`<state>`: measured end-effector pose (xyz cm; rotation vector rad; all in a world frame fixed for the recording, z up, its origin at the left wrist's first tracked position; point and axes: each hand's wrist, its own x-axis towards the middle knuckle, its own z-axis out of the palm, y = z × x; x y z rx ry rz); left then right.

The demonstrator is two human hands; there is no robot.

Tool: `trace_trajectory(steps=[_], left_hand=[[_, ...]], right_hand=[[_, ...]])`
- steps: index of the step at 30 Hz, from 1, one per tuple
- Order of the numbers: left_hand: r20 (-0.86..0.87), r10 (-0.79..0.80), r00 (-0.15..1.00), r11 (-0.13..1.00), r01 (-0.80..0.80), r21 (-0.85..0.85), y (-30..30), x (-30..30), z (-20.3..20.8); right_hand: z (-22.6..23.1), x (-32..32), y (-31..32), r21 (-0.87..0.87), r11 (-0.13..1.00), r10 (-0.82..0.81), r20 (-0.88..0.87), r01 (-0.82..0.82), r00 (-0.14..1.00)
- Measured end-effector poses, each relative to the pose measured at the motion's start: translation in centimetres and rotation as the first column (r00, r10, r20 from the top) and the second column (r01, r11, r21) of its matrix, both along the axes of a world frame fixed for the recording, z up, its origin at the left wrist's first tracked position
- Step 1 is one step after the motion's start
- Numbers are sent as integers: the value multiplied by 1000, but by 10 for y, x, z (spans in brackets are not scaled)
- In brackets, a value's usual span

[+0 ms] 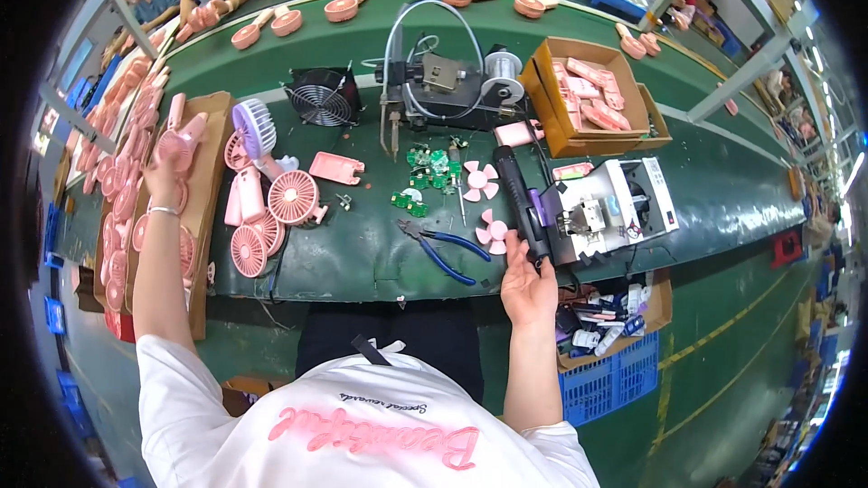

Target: The person assembles portable hand fans by inserting batteries into the fan housing, then securing the housing with an electric screwdriver.

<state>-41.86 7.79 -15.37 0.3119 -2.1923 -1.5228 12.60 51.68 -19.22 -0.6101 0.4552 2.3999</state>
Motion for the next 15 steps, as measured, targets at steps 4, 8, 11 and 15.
trace_trajectory(steps=[4, 8, 11, 15], left_hand=[[-505, -85, 859, 937, 242, 254, 25, 113, 80], [-646, -97, 757, 894, 351, 277, -12, 210, 93], [-490, -293, 821, 541, 565, 623, 36, 295, 65], [-78, -875, 478, 116, 362, 925, 91, 379, 18]], right_hand=[[24, -16, -26, 723, 678, -490, 311, 132, 814], [48, -28, -15, 947, 237, -790, 317, -217, 525], [86, -8, 5, 871, 82, -995, 102, -484, 15], [138, -9, -9, 921, 75, -903, 226, -383, 366]])
